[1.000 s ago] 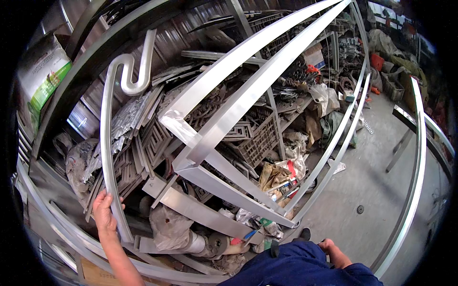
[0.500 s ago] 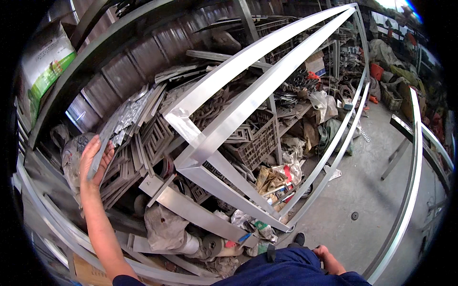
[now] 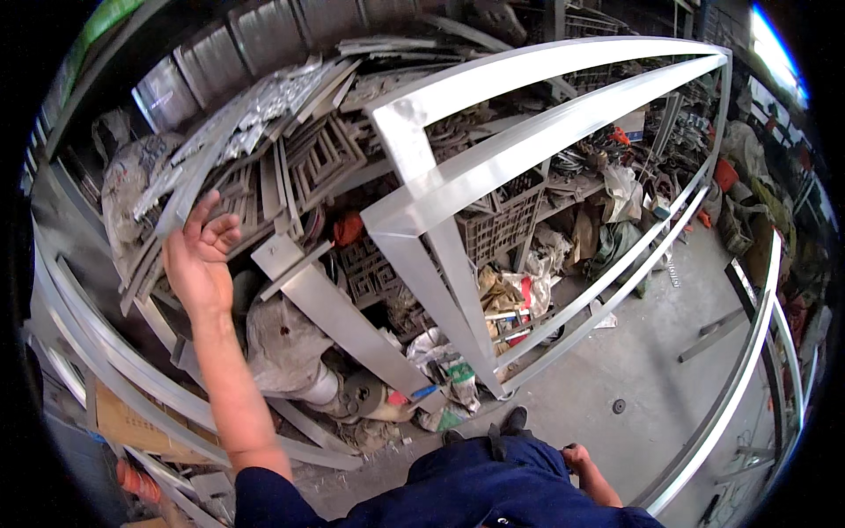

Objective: The person uses a tape measure to measure the length of several large metal sheets on the floor. They then walk through the workshop and pick up a metal frame from a pile of scrap materials.

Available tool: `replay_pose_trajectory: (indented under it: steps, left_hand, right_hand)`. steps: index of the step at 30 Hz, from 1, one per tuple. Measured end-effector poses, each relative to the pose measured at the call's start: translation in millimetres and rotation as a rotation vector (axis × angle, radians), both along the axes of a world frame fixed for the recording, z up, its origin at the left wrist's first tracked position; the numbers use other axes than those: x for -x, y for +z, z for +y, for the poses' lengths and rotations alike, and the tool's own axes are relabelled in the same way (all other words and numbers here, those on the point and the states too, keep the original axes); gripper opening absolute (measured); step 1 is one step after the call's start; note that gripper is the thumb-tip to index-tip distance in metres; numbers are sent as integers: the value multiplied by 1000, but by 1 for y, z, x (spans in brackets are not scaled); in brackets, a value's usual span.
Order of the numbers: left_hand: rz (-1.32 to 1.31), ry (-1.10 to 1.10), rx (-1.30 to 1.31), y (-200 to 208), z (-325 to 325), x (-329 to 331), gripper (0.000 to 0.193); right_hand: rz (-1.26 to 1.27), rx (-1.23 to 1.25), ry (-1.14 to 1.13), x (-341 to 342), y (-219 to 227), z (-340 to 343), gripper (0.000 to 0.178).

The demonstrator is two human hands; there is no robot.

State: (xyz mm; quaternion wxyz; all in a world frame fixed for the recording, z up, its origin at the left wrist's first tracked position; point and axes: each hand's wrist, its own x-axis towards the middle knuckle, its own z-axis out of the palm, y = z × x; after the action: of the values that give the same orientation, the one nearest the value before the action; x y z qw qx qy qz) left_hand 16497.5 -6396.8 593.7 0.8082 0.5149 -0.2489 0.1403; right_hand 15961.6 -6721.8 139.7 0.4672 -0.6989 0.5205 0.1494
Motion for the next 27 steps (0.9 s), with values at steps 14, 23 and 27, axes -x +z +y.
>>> replay_pose_trajectory:
  steps: [14,23,27]
  left_hand:
    - [855,-452,-1884,-576,142,268,36]
    - [814,-722,-1698,-672,178,350,59]
    - [856,-309,-1484,-602,133,256,31]
  right_hand:
    - [96,-116,-41,-9,-38,6,28]
    - [329,8,598,-30,-20,-9,39]
    - [388,34,292,-38,-23,1,50]
